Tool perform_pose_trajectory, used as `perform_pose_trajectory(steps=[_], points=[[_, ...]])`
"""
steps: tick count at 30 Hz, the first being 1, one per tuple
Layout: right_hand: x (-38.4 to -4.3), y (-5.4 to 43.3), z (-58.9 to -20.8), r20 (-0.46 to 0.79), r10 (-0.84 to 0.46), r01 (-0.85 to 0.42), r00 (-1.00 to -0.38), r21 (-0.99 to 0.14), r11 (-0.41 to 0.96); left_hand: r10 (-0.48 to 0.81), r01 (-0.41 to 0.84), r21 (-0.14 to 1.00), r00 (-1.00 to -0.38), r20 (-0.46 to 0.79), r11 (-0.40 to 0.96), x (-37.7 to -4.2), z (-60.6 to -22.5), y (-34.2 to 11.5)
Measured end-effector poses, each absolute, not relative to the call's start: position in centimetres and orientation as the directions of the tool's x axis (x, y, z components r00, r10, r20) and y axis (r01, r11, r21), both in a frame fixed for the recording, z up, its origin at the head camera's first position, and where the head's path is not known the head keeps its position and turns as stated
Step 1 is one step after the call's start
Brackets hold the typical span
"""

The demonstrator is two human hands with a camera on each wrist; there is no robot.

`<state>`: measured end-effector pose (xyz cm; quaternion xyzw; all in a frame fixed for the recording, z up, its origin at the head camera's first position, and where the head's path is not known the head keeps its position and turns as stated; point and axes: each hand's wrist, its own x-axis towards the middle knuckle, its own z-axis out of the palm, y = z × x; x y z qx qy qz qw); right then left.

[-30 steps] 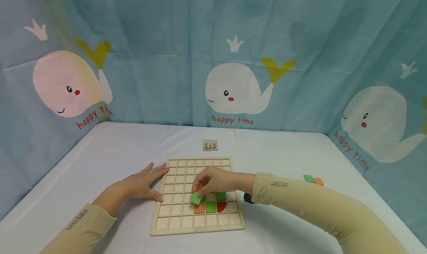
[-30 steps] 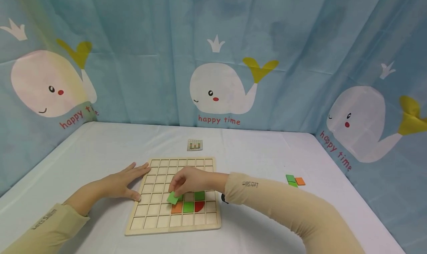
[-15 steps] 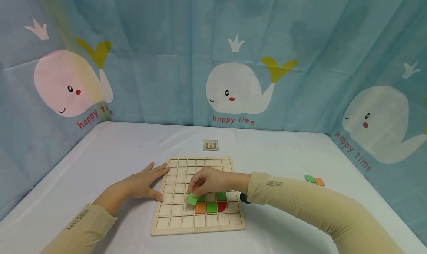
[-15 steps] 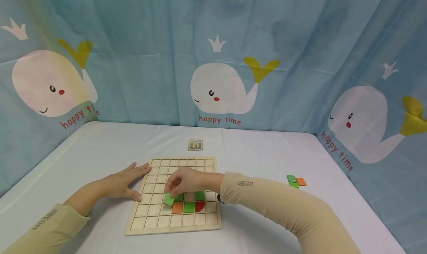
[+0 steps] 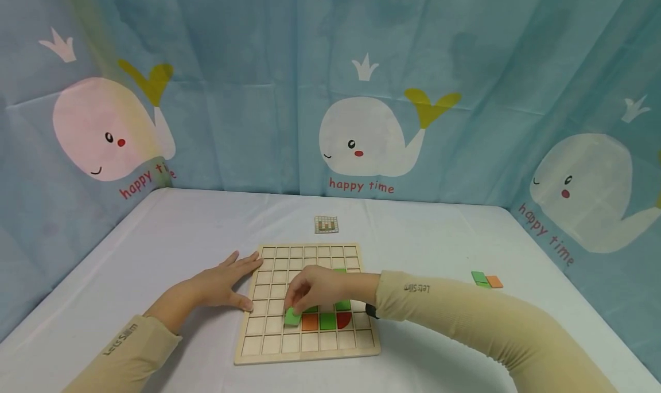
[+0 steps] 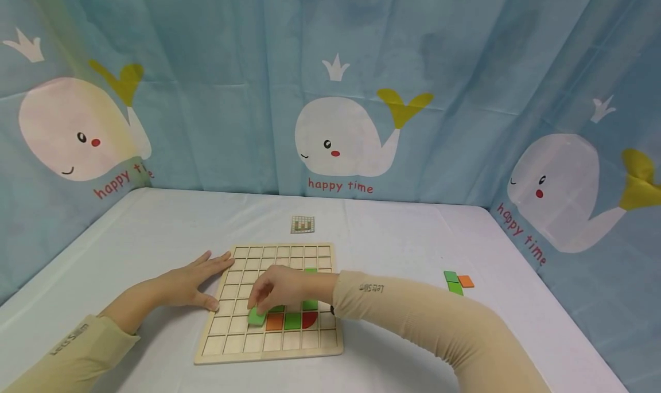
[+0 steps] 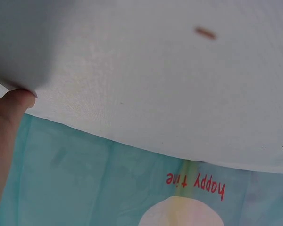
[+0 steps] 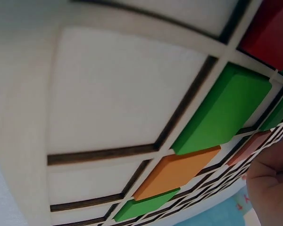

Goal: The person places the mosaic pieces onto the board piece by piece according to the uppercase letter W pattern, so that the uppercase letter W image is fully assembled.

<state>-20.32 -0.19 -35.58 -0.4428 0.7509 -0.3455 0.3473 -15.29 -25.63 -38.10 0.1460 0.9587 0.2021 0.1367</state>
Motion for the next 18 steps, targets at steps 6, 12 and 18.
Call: perform_pose_trajectory(steps=[6,12,18], points=[[-20.05,-0.24,-35.67,-0.231,-0.903,-0.437,-0.361,-0.814,0.383,0.339,0.226,0.434,-0.919,-0.203,0.872,-15.25,-38.05,-25.67],[-20.05,-0.21,-35.99,-0.228,-0.908,-0.438,-0.353,-0.817,0.375,0.339,0.229,0.426,-0.918,-0.204,0.875,-15.20,-37.92,-25.61],[-20.16,-0.26,-36.11,-0.225,-0.907,-0.456,-0.356,-0.806,0.379,0.333,0.223,0.421,-0.920,-0.208,0.879,-15.24,-37.85,-25.55]])
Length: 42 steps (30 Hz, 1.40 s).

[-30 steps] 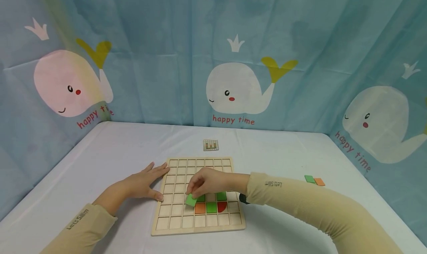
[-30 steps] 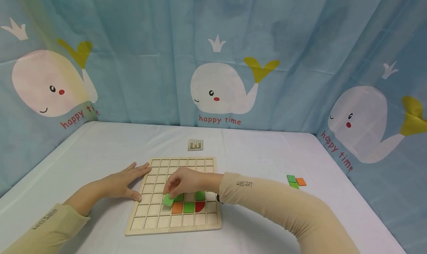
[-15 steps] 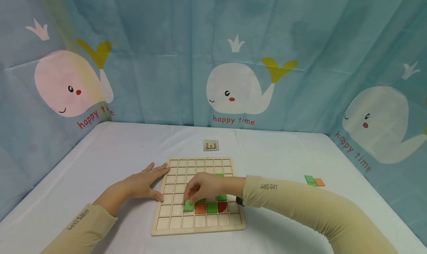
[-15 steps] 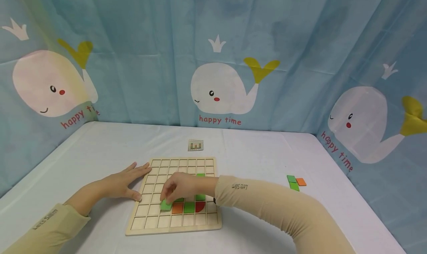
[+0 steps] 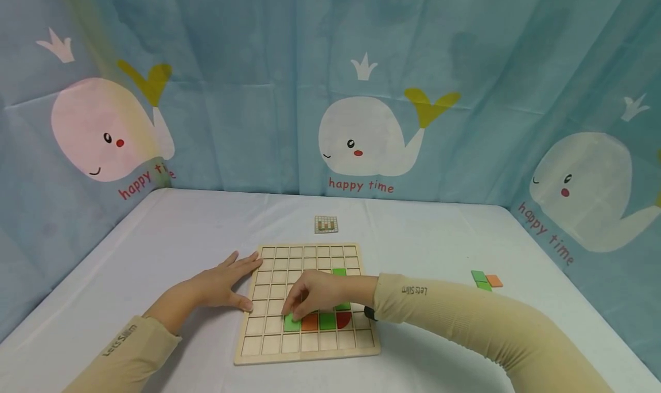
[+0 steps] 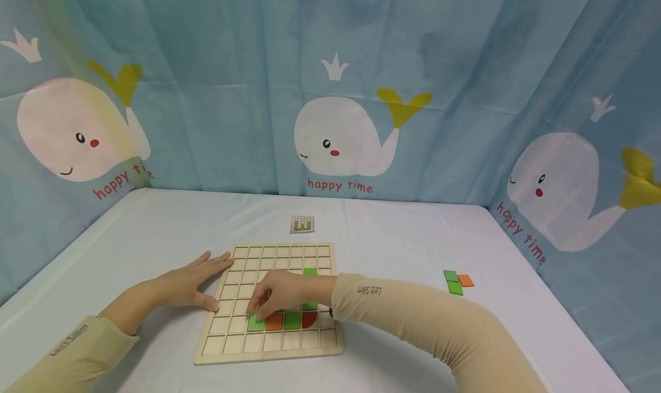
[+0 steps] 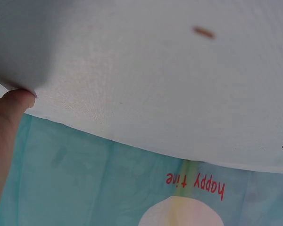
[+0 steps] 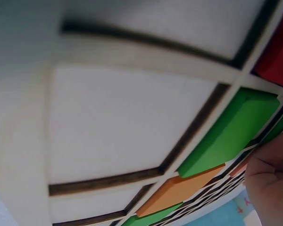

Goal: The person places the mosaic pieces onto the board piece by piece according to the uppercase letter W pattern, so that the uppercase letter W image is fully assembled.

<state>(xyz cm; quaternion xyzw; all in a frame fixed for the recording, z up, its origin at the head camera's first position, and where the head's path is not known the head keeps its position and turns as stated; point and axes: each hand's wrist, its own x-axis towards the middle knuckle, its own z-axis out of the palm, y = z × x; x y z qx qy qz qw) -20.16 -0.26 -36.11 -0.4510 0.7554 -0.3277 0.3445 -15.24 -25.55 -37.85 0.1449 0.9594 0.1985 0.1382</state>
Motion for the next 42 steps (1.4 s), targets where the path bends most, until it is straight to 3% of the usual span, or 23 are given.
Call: perform_pose_trajectory(steps=[10,18,23,33,42], points=[[-20.3,0.5,-35.8,-0.231,-0.891,-0.446,-0.391,-0.799,0.403,0.324,0.211,0.419,-0.920,-0.219,0.883,-15.3,-37.9,-25.5],[-20.6,0.5,-36.1,-0.242,-0.930,-0.528,-0.275,-0.771,0.357,0.318,0.207,0.417,-0.923,-0.218,0.885,-15.5,-38.1,-25.6],[-20.6,0.4,-36.2,-0.280,-0.924,-0.571,-0.260,-0.727,0.381,0.332,0.222,0.419,-0.919,-0.211,0.880,-15.5,-38.2,-25.7],[-21.2,1.4,-35.8,-0.228,-0.915,-0.487,-0.334,-0.789,0.374,0.331,0.222,0.412,-0.918,-0.216,0.884,-15.6,-38.2,-25.6],[-22.2,4.7,-35.0,-0.167,-0.866,-0.434,-0.471,-0.811,0.393,0.339,0.226,0.425,-0.917,-0.212,0.877,-15.3,-37.9,-25.6]])
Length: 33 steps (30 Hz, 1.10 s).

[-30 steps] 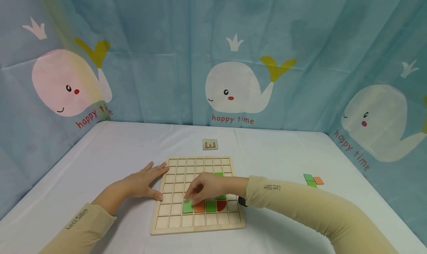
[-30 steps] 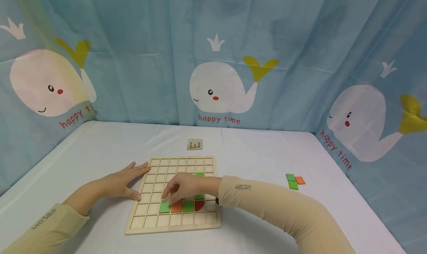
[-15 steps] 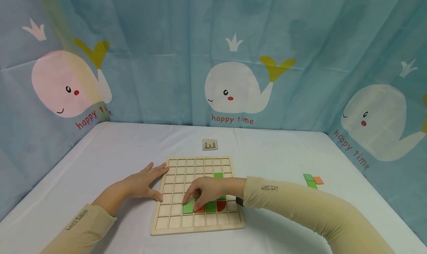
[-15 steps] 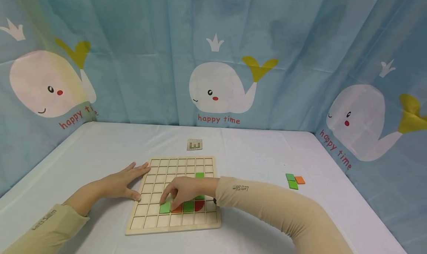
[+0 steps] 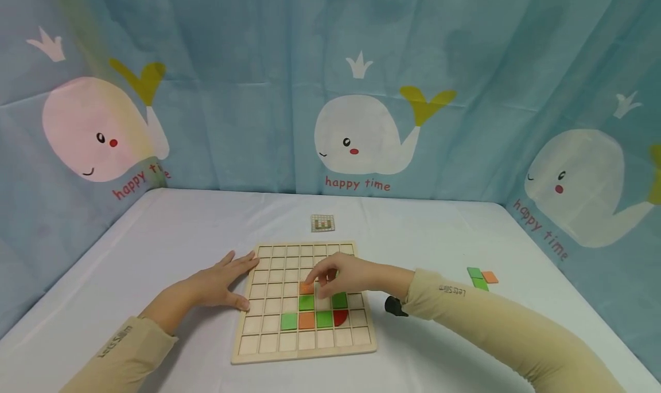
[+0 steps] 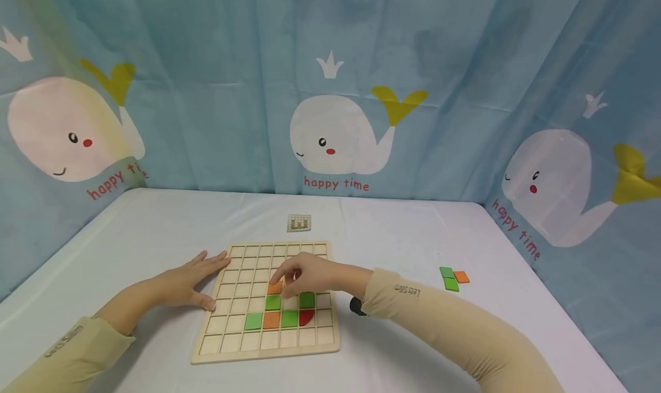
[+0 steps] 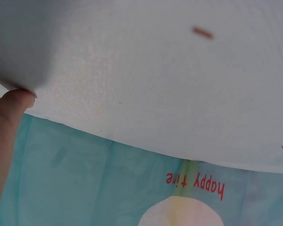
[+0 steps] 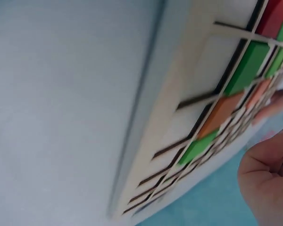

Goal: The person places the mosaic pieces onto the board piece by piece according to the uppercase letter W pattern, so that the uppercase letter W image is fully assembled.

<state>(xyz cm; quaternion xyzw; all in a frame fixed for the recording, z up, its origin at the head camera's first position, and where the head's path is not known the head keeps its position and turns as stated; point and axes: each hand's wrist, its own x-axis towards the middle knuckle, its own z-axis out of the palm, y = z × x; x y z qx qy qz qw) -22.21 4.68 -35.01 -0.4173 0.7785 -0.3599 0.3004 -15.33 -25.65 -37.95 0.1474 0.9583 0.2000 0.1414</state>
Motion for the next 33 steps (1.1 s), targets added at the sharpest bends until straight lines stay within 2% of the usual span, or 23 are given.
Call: perform_pose_trajectory(steps=[10,22,33], points=[[-23.0,9.3,-33.8,-0.128,-0.804,-0.372,-0.581,-0.836,0.403,0.336,0.216,0.443,-0.918,-0.210,0.870,-15.2,-38.3,-26.0],[-24.0,15.7,-32.3,-0.107,-0.672,-0.286,-0.733,-0.848,0.447,0.353,0.240,0.444,-0.916,-0.191,0.863,-15.3,-38.0,-25.9],[-24.5,20.8,-31.8,-0.096,-0.549,-0.229,-0.830,-0.840,0.492,0.349,0.233,0.441,-0.915,-0.202,0.867,-15.5,-38.1,-25.7]])
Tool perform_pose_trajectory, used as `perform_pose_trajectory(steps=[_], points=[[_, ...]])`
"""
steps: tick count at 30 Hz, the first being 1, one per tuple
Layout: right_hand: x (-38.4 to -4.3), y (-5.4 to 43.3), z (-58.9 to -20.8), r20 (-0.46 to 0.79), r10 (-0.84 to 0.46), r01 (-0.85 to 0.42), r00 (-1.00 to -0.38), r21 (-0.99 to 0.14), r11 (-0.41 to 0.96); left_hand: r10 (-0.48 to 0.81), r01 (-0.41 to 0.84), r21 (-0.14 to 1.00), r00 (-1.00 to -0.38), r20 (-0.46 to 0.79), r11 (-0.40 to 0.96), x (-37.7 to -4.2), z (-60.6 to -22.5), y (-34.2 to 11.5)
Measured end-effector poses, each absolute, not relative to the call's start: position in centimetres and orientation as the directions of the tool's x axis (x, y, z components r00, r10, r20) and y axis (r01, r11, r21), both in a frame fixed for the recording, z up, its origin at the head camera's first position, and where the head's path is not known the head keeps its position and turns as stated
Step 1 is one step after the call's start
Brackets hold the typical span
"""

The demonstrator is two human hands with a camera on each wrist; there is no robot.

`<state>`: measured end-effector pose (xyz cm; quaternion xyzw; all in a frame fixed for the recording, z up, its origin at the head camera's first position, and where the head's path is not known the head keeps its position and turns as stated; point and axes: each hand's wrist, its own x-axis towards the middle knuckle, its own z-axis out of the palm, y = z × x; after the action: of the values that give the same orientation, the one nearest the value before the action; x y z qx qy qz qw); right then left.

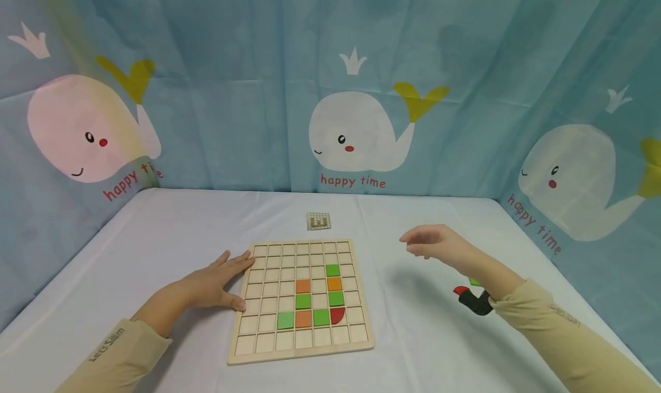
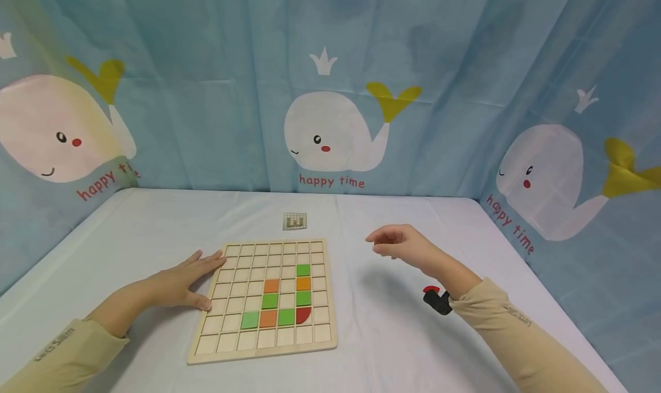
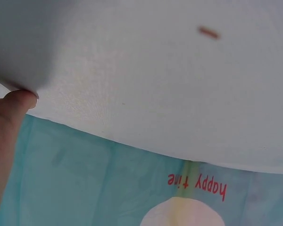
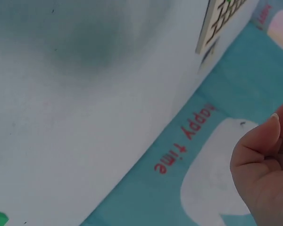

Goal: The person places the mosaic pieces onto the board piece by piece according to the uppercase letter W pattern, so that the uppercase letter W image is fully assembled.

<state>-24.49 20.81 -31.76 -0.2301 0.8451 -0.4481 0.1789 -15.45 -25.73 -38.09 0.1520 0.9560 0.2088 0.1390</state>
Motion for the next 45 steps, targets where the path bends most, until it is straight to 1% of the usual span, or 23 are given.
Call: perform_pose_trajectory(steps=[10,18,26,37,45], points=[[-24.6,24.7,-32.0,-0.065,-0.432,-0.200,-0.900,-0.817,0.541,0.356,0.247,0.433,-0.914,-0.193,0.867,-15.6,-38.1,-25.5],[-24.6,27.7,-32.5,-0.062,-0.386,-0.185,-0.921,-0.800,0.571,0.355,0.245,0.433,-0.915,-0.193,0.867,-15.6,-37.9,-25.5],[-24.7,30.4,-33.2,-0.070,-0.395,-0.195,-0.916,-0.784,0.590,0.344,0.228,0.436,-0.915,-0.210,0.871,-15.6,-38.1,-25.6],[-25.1,33.0,-34.3,-0.152,-0.388,-0.155,-0.909,-0.742,0.652,0.350,0.235,0.442,-0.915,-0.200,0.866,-15.6,-38.1,-25.7],[-26.4,35.2,-35.4,-0.202,-0.408,-0.160,-0.890,-0.700,0.696,0.347,0.233,0.435,-0.916,-0.203,0.870,-15.5,-38.0,-25.7]])
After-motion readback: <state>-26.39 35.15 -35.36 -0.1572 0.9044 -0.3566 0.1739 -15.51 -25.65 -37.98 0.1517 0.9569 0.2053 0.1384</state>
